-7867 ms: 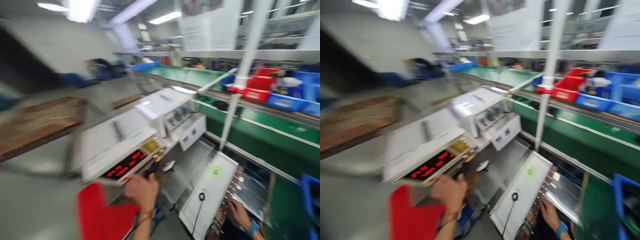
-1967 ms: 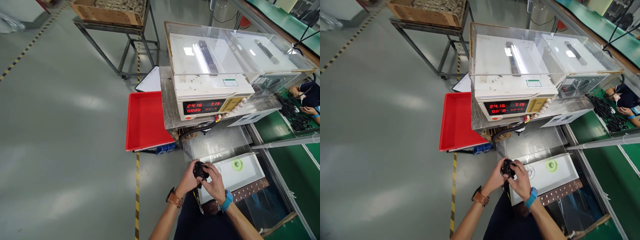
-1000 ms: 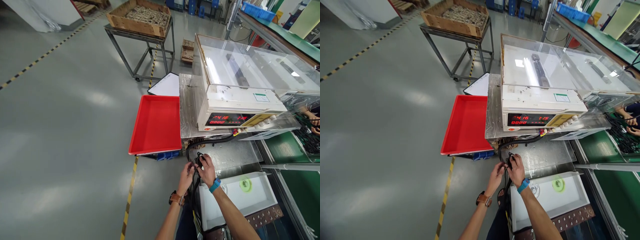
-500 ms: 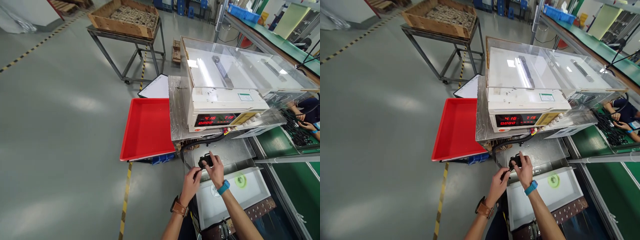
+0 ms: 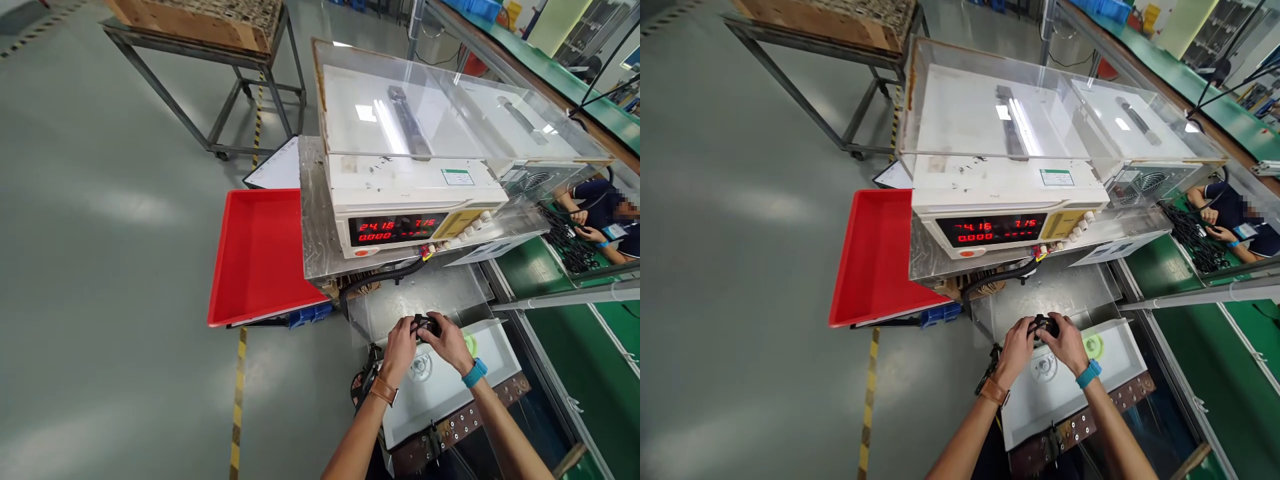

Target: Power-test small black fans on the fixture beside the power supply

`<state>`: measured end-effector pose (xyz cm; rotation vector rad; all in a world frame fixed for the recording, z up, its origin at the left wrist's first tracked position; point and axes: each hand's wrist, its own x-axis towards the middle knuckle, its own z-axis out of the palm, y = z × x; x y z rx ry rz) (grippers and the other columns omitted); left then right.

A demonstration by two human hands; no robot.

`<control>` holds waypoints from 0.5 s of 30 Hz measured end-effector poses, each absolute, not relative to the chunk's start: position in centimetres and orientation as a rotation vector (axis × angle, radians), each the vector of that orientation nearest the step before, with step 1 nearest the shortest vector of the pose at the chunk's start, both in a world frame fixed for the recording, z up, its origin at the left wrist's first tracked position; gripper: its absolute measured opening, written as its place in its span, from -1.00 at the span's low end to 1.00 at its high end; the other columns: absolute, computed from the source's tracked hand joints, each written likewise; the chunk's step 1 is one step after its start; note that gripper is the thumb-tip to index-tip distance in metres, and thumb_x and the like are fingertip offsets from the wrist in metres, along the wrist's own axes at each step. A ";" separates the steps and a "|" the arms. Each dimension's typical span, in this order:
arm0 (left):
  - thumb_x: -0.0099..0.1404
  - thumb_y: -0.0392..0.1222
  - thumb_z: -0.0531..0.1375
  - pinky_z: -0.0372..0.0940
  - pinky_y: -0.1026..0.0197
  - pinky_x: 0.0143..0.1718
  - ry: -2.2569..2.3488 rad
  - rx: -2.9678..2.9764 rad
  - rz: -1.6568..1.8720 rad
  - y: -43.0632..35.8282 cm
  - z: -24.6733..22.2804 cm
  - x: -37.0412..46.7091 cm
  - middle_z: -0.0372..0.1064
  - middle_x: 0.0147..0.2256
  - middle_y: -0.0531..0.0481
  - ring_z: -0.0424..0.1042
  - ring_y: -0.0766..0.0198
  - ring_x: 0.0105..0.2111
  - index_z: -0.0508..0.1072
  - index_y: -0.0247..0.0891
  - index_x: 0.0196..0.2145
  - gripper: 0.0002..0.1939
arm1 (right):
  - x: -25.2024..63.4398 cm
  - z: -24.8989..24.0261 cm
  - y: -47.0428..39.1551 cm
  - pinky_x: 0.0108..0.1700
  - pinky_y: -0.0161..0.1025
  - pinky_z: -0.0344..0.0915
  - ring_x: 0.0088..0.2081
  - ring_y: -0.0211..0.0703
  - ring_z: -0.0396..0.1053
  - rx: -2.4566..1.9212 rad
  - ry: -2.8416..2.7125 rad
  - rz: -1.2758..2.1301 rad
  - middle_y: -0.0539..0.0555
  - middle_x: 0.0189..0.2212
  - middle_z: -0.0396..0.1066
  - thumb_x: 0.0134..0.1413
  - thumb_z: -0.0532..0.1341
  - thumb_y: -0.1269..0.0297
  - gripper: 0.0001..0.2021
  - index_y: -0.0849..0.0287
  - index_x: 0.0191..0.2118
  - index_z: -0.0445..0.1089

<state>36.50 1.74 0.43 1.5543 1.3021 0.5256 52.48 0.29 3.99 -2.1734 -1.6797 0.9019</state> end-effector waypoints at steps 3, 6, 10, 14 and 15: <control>0.39 -0.31 0.03 0.36 0.01 0.04 1.279 1.513 0.475 1.2 -0.8 37.2 0.50 0.00 -0.28 0.50 -0.02 0.02 0.34 -0.29 0.11 -0.65 | 54.5 4.4 0.9 -0.15 -0.22 0.30 -0.17 -0.04 0.49 -2.186 -1.932 0.979 0.17 -0.15 0.54 0.12 0.27 0.02 -0.57 0.17 0.03 0.44; 0.41 -0.07 0.10 0.36 -0.03 0.00 1.339 1.527 0.259 -0.2 -1.6 37.3 0.50 0.01 -0.40 0.50 -0.14 0.03 0.19 -0.43 0.26 -0.43 | 56.4 3.9 1.2 -0.19 -0.24 0.26 -0.18 -0.03 0.50 -2.339 -2.029 0.953 0.17 -0.17 0.54 0.10 0.28 0.06 -0.62 0.20 -0.04 0.45; 0.37 0.05 0.13 0.34 -0.14 0.02 1.326 1.663 -0.070 -1.9 -2.5 37.3 0.51 -0.02 -0.45 0.49 -0.27 0.04 0.45 -0.39 0.08 -0.50 | 57.8 1.9 1.7 -0.15 -0.21 0.30 -0.12 0.07 0.53 -2.583 -2.121 0.849 0.26 -0.12 0.54 0.12 0.27 0.05 -0.59 0.28 -0.05 0.44; 0.40 -0.02 0.09 0.35 -0.15 0.02 1.260 1.710 -0.098 -2.4 -3.1 37.7 0.54 -0.05 -0.42 0.50 -0.25 0.03 0.55 -0.32 -0.02 -0.59 | 57.6 -0.3 2.0 -0.10 -0.16 0.36 -0.08 0.14 0.54 -2.694 -2.259 0.838 0.37 -0.11 0.53 0.12 0.27 0.17 -0.64 0.38 -0.08 0.47; 0.40 -0.04 0.09 0.35 -0.14 0.01 1.257 1.714 -0.094 -2.4 -3.1 37.8 0.55 -0.06 -0.41 0.51 -0.24 0.02 0.57 -0.31 -0.04 -0.61 | 57.4 -0.6 2.0 -0.08 -0.15 0.37 -0.07 0.16 0.54 -2.691 -2.286 0.836 0.39 -0.11 0.53 0.12 0.26 0.22 -0.65 0.40 -0.08 0.48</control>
